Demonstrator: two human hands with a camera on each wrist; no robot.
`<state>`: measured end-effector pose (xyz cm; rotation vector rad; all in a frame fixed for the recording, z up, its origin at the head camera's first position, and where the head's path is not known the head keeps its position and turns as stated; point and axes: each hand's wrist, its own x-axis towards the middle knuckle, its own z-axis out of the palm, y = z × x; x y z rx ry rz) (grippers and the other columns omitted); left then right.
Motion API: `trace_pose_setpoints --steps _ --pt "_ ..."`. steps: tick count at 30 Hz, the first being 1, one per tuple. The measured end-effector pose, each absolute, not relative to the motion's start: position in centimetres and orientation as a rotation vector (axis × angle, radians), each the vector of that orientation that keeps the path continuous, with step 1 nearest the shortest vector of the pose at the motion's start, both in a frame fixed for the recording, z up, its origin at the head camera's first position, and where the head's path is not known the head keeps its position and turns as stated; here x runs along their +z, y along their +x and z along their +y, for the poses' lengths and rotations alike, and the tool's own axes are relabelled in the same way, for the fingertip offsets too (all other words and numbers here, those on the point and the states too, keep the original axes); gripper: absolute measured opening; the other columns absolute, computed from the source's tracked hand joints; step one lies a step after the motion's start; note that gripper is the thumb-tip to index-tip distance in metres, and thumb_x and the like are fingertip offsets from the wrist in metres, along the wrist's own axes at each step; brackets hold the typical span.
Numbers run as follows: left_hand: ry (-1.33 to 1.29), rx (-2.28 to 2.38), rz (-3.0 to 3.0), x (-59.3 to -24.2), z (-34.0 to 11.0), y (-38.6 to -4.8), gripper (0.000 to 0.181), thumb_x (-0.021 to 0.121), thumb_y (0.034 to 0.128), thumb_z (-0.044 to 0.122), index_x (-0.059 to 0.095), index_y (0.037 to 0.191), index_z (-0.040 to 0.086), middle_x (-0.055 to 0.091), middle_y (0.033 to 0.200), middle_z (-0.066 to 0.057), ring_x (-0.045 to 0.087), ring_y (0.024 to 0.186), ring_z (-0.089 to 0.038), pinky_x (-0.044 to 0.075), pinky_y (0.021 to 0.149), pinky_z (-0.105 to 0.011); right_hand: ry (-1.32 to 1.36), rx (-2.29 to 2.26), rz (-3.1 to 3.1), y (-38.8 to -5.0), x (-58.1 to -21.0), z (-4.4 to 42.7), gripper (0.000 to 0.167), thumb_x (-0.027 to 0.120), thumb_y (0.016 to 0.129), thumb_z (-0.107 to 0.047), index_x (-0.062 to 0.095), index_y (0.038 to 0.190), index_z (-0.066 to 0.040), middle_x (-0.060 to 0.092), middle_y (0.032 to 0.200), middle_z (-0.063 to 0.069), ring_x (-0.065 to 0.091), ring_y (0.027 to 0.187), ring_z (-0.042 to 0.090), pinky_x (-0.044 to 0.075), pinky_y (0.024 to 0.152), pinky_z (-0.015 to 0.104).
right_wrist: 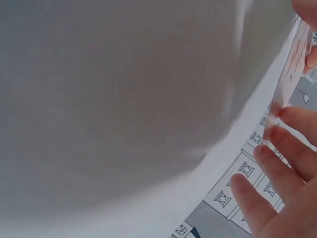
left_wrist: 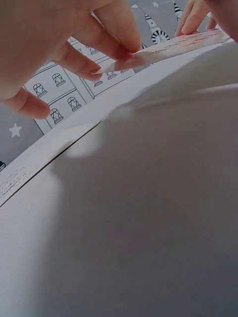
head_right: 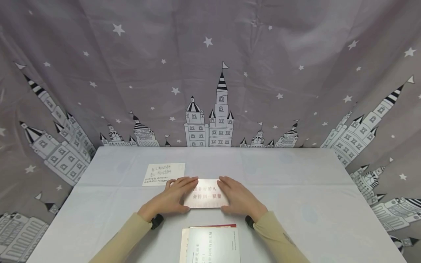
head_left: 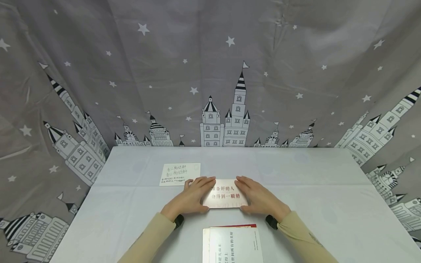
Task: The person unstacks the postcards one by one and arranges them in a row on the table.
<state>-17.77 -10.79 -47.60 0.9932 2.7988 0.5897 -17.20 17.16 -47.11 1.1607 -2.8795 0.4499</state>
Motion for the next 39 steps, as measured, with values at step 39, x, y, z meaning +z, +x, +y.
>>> trace_pose_setpoints --steps 39 --pt "0.959 0.503 2.798 -47.8 -11.2 -22.3 0.086 0.073 0.072 0.025 0.036 0.147 0.004 0.032 0.152 -0.008 0.025 0.14 -0.03 0.015 0.114 -0.05 1.064 0.443 -2.997 -21.7 -46.8 15.6 0.08 0.075 0.075 -0.031 0.044 0.14 0.004 0.038 0.147 0.018 0.037 0.133 0.034 0.035 0.107 0.043"
